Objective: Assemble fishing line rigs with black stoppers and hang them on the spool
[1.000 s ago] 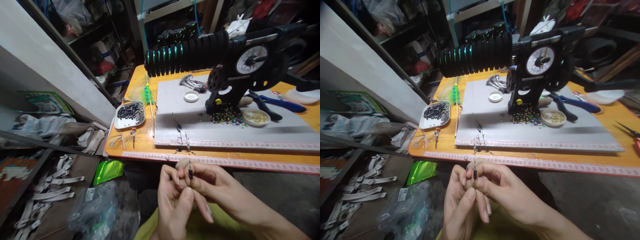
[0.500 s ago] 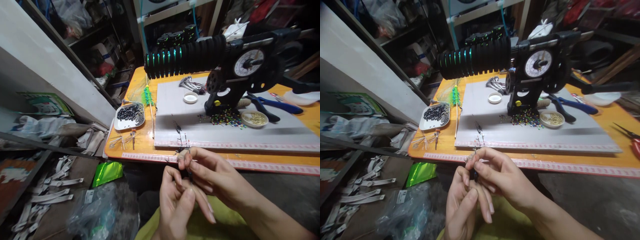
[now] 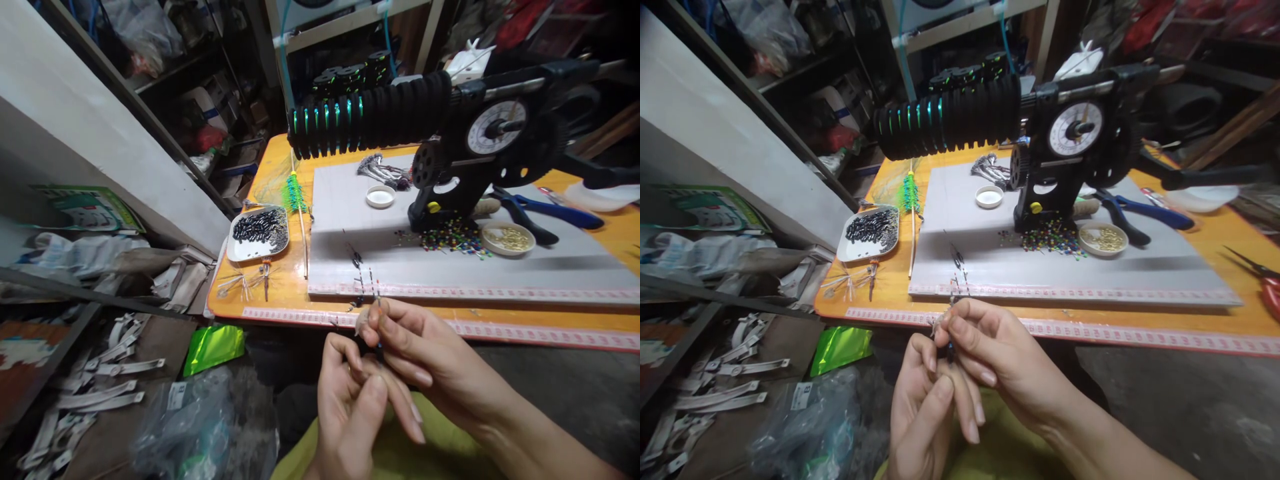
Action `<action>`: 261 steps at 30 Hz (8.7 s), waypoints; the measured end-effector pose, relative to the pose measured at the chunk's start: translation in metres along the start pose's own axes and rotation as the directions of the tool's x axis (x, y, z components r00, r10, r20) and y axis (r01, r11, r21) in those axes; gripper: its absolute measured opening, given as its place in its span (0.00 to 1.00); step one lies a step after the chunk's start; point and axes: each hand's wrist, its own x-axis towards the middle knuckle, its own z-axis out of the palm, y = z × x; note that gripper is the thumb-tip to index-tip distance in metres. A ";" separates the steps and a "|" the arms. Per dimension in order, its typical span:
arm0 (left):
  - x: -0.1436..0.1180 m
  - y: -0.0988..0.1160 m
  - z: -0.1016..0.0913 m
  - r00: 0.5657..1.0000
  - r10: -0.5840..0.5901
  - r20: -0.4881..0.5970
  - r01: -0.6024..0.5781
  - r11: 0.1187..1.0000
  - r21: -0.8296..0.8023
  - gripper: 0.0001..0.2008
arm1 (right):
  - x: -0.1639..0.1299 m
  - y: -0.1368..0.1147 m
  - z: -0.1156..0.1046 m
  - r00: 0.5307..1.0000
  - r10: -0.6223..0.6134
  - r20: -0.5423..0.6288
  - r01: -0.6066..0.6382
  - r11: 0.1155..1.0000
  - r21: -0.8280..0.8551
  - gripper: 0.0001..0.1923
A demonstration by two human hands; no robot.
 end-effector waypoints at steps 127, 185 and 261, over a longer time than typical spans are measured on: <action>0.008 -0.026 0.009 0.955 -0.254 -0.152 0.281 0.937 0.205 0.16 | -0.003 -0.017 -0.040 0.996 -0.065 -0.057 0.054 0.985 -0.165 0.16; 0.102 0.060 -0.035 0.974 -0.222 -0.051 0.226 0.909 0.350 0.16 | 0.036 -0.101 -0.008 0.813 -0.558 0.165 0.266 0.104 -0.959 0.16; 0.090 0.075 -0.026 0.920 0.381 -0.094 -0.207 0.676 0.708 0.05 | 0.059 -0.132 0.036 0.909 -0.307 0.282 0.361 0.238 -0.902 0.13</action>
